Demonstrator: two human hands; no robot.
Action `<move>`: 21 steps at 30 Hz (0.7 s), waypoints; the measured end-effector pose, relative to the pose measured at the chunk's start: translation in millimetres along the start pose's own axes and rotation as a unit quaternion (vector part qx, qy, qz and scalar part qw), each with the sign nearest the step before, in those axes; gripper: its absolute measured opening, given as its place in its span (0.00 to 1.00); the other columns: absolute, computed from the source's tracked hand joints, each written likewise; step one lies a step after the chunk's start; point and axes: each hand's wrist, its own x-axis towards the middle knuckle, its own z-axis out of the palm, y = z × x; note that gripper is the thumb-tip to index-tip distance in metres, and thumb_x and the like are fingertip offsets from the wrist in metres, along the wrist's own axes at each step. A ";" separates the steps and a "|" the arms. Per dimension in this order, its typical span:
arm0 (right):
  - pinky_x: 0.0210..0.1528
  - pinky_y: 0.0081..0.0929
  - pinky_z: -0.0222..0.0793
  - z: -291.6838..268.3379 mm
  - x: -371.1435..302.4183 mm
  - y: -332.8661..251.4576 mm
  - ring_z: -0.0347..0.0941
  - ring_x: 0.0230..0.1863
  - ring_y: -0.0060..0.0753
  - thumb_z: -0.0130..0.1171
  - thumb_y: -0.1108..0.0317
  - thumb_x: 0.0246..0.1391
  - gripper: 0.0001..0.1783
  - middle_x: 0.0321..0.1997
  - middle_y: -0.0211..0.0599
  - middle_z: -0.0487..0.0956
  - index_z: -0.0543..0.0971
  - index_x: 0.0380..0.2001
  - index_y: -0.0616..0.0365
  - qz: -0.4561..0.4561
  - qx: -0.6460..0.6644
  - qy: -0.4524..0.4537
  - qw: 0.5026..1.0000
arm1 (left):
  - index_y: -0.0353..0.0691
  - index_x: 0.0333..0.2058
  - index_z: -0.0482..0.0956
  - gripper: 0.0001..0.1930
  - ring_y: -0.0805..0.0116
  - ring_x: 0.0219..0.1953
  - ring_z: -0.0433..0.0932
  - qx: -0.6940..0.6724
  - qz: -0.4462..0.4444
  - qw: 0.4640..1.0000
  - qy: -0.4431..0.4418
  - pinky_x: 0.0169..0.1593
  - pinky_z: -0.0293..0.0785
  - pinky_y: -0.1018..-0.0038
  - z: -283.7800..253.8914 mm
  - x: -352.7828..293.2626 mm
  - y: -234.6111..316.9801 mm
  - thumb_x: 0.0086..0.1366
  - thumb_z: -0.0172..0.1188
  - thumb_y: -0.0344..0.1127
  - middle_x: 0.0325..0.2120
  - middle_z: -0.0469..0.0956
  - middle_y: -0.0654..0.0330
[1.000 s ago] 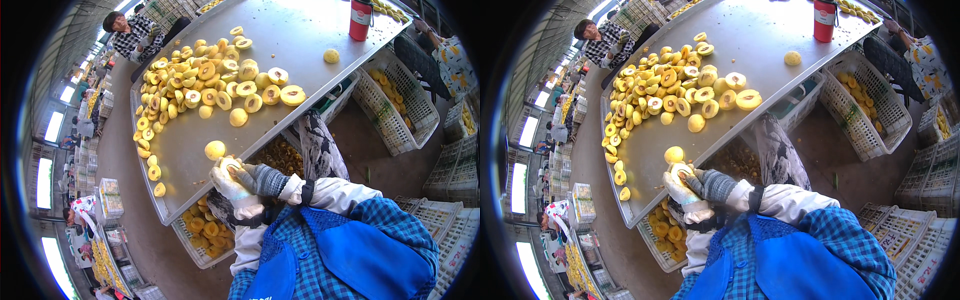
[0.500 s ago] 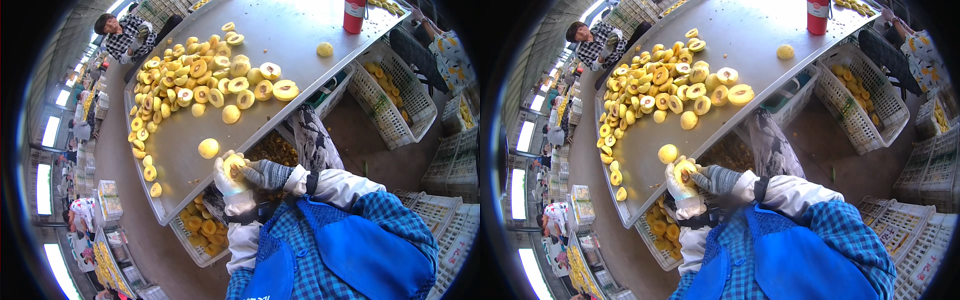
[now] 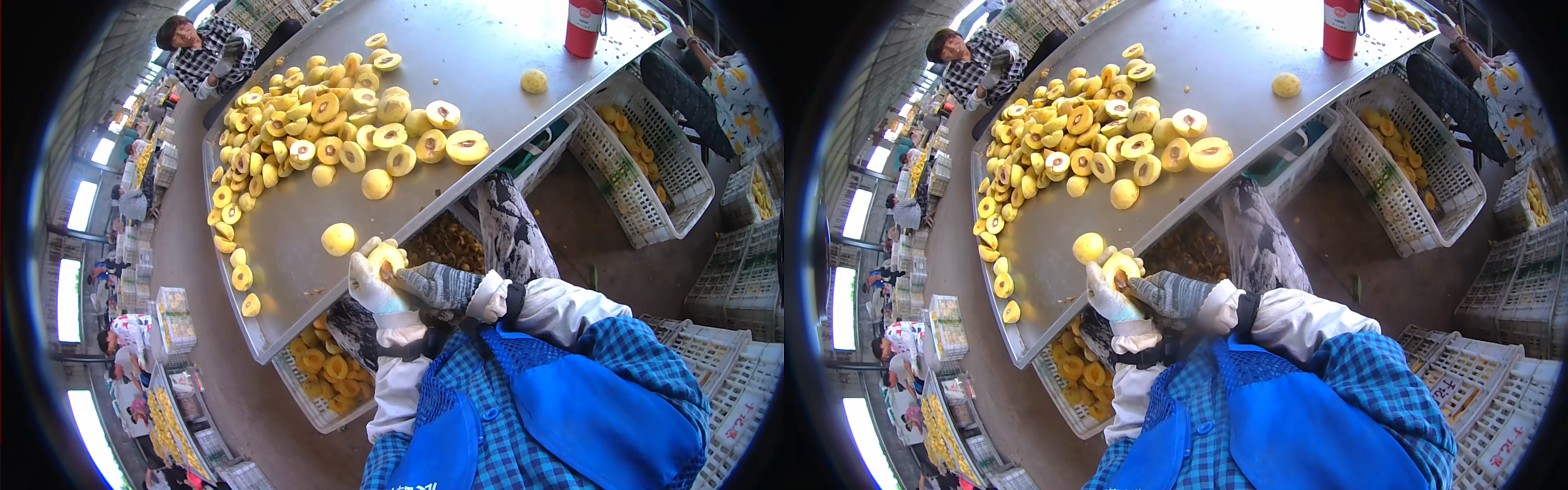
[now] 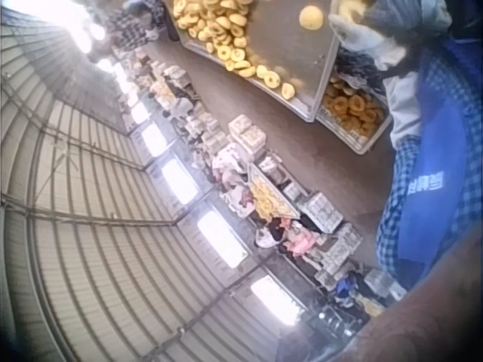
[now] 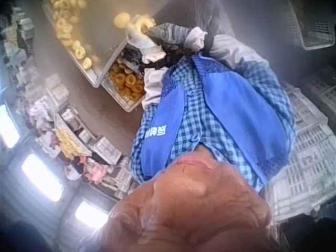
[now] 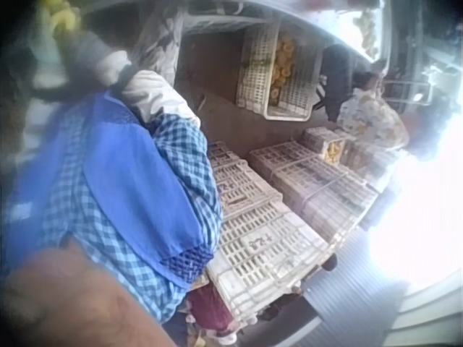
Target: The person picks up a peach half from the table, removes the pit using a handheld tool, and drops the pit into a container below. They then place the pitted peach half into a separate crate and repeat the process.
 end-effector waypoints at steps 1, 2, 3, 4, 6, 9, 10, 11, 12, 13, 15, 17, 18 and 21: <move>0.21 0.25 0.62 -1.2 0.3 -19.1 0.69 0.18 0.26 0.46 0.46 0.63 0.26 0.18 0.35 0.74 0.78 0.33 0.60 0.002 0.001 -0.003 1.000 | 0.29 0.36 0.77 0.24 0.62 0.23 0.78 -0.040 -0.053 0.998 -0.024 0.30 0.78 0.73 -2.4 -3.5 4.9 0.66 0.52 0.51 0.29 0.79 0.46; 0.19 0.23 0.59 -6.8 0.2 -39.5 0.67 0.16 0.23 0.46 0.43 0.62 0.28 0.16 0.32 0.73 0.79 0.31 0.59 0.140 0.063 -0.045 0.987 | 0.29 0.36 0.77 0.25 0.62 0.23 0.79 -0.012 -0.056 0.998 -0.035 0.30 0.78 0.74 -7.4 -1.8 6.8 0.66 0.51 0.52 0.29 0.79 0.46; 0.18 0.20 0.57 -13.8 -2.0 -56.6 0.65 0.14 0.20 0.47 0.40 0.61 0.29 0.14 0.30 0.71 0.79 0.29 0.58 0.274 0.123 -0.081 0.950 | 0.29 0.36 0.77 0.25 0.62 0.23 0.79 -0.013 -0.058 0.998 -0.034 0.30 0.78 0.74 -7.7 -2.4 9.3 0.66 0.51 0.52 0.29 0.79 0.46; 0.18 0.20 0.57 -16.4 -0.8 -53.7 0.66 0.15 0.21 0.48 0.40 0.60 0.28 0.15 0.29 0.72 0.79 0.30 0.57 0.283 0.136 -0.095 0.945 | 0.29 0.36 0.77 0.24 0.62 0.23 0.79 0.005 -0.069 0.995 -0.069 0.30 0.78 0.73 -8.7 -2.5 11.7 0.66 0.51 0.51 0.28 0.80 0.46; 0.18 0.20 0.58 -27.0 0.7 -36.1 0.66 0.15 0.21 0.49 0.40 0.60 0.27 0.17 0.29 0.72 0.79 0.31 0.56 0.187 0.083 -0.115 0.972 | 0.29 0.34 0.78 0.21 0.62 0.23 0.79 0.064 -0.093 0.988 -0.110 0.31 0.78 0.72 -6.4 -3.5 16.5 0.66 0.52 0.46 0.25 0.80 0.47; 0.16 0.19 0.58 -29.0 7.6 3.8 0.64 0.13 0.20 0.51 0.41 0.59 0.24 0.19 0.27 0.73 0.77 0.34 0.53 -0.180 -0.071 -0.161 0.968 | 0.28 0.32 0.79 0.20 0.63 0.23 0.79 0.162 -0.064 0.969 -0.175 0.31 0.78 0.72 -18.9 -4.5 20.6 0.66 0.53 0.44 0.25 0.81 0.47; 0.14 0.18 0.58 -27.6 2.2 -14.1 0.63 0.12 0.19 0.52 0.42 0.59 0.23 0.20 0.27 0.74 0.77 0.34 0.52 0.090 0.115 -0.203 0.968 | 0.30 0.33 0.78 0.22 0.62 0.22 0.79 0.141 -0.083 0.972 -0.171 0.30 0.77 0.72 -23.0 -3.7 20.3 0.66 0.51 0.48 0.25 0.80 0.48; 0.13 0.18 0.58 -23.1 -0.2 -23.3 0.63 0.11 0.19 0.53 0.43 0.59 0.21 0.20 0.27 0.74 0.77 0.33 0.51 0.352 0.286 -0.223 0.863 | 0.30 0.33 0.78 0.22 0.62 0.22 0.79 0.139 -0.080 0.973 -0.166 0.30 0.77 0.72 -26.8 -3.4 20.6 0.66 0.51 0.48 0.25 0.80 0.48; 0.11 0.16 0.57 -8.4 -8.0 -3.4 0.62 0.11 0.18 0.56 0.44 0.57 0.20 0.21 0.25 0.73 0.76 0.32 0.50 0.315 0.450 -0.170 0.818 | 0.33 0.35 0.78 0.24 0.61 0.22 0.78 0.060 -0.145 0.979 -0.134 0.29 0.77 0.71 -19.8 -5.6 21.3 0.65 0.49 0.52 0.26 0.80 0.49; 0.12 0.15 0.58 5.9 -10.0 5.0 0.62 0.11 0.18 0.57 0.43 0.56 0.20 0.21 0.25 0.74 0.77 0.33 0.50 0.324 0.476 -0.129 0.807 | 0.36 0.36 0.78 0.25 0.60 0.22 0.78 -0.019 -0.205 0.974 -0.092 0.28 0.77 0.70 -20.1 -7.4 22.3 0.65 0.47 0.56 0.26 0.80 0.50; 0.16 0.17 0.63 40.8 -1.4 15.0 0.66 0.15 0.19 0.58 0.43 0.55 0.21 0.24 0.24 0.75 0.76 0.32 0.50 0.260 0.595 -0.019 0.760 | 0.39 0.38 0.78 0.25 0.60 0.23 0.77 -0.167 -0.245 0.953 -0.065 0.28 0.76 0.67 -31.2 -1.7 21.5 0.65 0.46 0.57 0.25 0.78 0.52; 0.22 0.21 0.66 26.2 -1.9 5.5 0.71 0.23 0.21 0.60 0.43 0.54 0.22 0.30 0.26 0.77 0.76 0.35 0.52 0.407 0.750 -0.040 0.520 | 0.37 0.39 0.77 0.26 0.59 0.24 0.77 -0.209 -0.236 0.947 0.056 0.28 0.76 0.66 -54.8 -1.3 24.3 0.65 0.46 0.57 0.25 0.78 0.53; 0.23 0.25 0.66 4.4 -2.1 31.7 0.71 0.25 0.23 0.59 0.45 0.55 0.21 0.30 0.26 0.77 0.75 0.34 0.53 0.347 0.583 -0.132 0.723 | 0.32 0.40 0.76 0.28 0.59 0.25 0.77 -0.065 -0.235 0.964 0.106 0.30 0.76 0.68 -59.0 -5.1 35.8 0.65 0.47 0.56 0.26 0.78 0.53; 0.25 0.42 0.64 0.0 -6.6 45.5 0.69 0.20 0.39 0.52 0.66 0.54 0.11 0.22 0.35 0.73 0.70 0.39 0.59 0.184 0.126 -0.137 0.965 | 0.34 0.35 0.80 0.09 0.57 0.29 0.78 0.575 0.151 0.801 0.076 0.38 0.78 0.66 -178.7 2.3 74.2 0.62 0.58 0.34 0.29 0.79 0.54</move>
